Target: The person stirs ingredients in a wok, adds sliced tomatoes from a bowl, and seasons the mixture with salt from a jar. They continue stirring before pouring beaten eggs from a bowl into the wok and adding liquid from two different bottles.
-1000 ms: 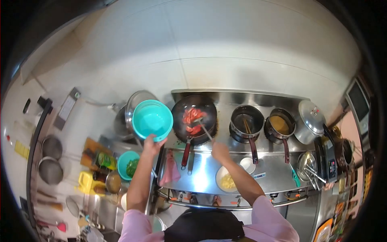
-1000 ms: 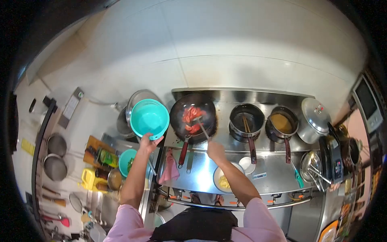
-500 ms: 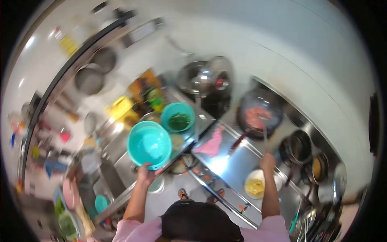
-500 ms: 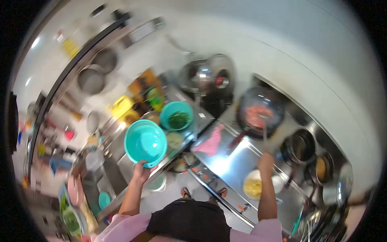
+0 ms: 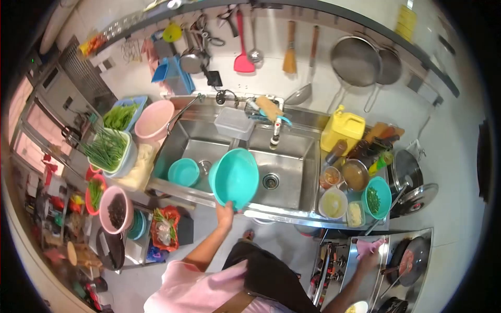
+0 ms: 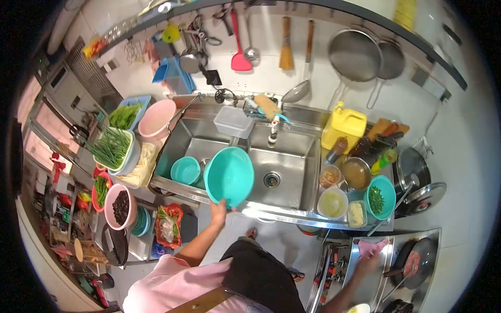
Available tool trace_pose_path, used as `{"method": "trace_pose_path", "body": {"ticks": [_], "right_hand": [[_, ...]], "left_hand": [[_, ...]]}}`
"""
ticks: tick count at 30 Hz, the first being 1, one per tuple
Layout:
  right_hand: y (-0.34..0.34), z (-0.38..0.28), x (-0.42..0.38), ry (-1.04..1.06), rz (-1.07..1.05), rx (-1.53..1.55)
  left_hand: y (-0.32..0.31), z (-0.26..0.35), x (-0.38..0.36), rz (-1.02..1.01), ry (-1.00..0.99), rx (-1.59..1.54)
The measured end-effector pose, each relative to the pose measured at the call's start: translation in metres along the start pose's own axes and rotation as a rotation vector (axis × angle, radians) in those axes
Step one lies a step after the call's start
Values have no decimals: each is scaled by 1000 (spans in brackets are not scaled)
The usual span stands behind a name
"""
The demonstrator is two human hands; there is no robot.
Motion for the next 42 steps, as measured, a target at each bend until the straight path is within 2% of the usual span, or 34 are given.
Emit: {"method": "trace_pose_path", "body": {"ticks": [1,3,4,5,6,8,9,11,12,13,14,15,16,18,20,21,24,26,28,30,32,34,36,38,39,42], "right_hand": [[-42,-82,-12,-57,-118,130],[-101,-166,-20,123,-255,176],[-124,-201,-26,124,-307,202],[-138,-231,-33,122,-361,217],[-141,-251,-44,122,-421,219],[-145,-278,-55,162,-482,99],[-145,-279,-58,156,-491,88],[-152,-241,-53,273,-478,105],[-151,-240,-55,210,-483,155],[-154,-225,-56,-41,-584,80],[-155,-222,-56,-42,-595,95],[-162,-199,-47,116,-540,150],[-170,-190,-43,184,-546,172],[-195,-186,-51,-54,-662,290],[-229,-203,-60,-40,-755,274],[-247,-212,-64,8,-788,274],[-304,-234,-82,11,-911,410],[-326,-258,-101,87,-992,364],[-348,-278,-120,196,-1054,365],[-361,-299,-143,197,-1101,367],[-385,-304,-163,260,-1129,275],[-381,-349,-195,360,-1176,144],[-397,-360,-221,250,-1197,172],[-416,-371,-249,351,-1199,173],[-426,-374,-269,394,-1196,172],[-437,-386,-341,297,-1270,185]], "left_hand": [[11,24,12,46,-75,66],[16,74,41,108,-358,413],[11,116,40,252,-550,657],[2,120,54,219,-586,671],[-9,112,73,190,-746,767],[-38,84,96,-83,-659,1125],[-55,55,106,-195,-702,1298],[-82,-31,132,-417,-716,1567],[-90,-63,137,-532,-673,1650],[-91,-46,134,-498,-771,1584],[-90,-20,126,-464,-869,1521],[-81,8,125,-435,-739,1467],[-73,29,126,-404,-621,1408],[-43,41,131,-194,-455,1068],[6,23,125,51,-288,677],[33,-8,122,177,-207,459],[109,-69,82,352,43,-292],[189,-62,28,531,102,-359],[275,-71,-16,790,80,-362],[359,-94,-49,1114,99,-475],[442,-117,-58,1183,-42,-624],[516,-118,-72,1356,-43,-679],[586,-104,-80,1421,-7,-758],[675,-120,-73,1510,-111,-813],[715,-125,-69,1543,-93,-823],[832,-144,-50,1646,-22,-880]]}}
Point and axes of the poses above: each hand's wrist, its own x-axis towards the middle knuckle, its own y-axis out of the back of the hand, z = x × y, the point moved 10 cm from there along x, towards the middle knuckle, and after that the axes turned 10 degrees about x, right-handed, at the moved point
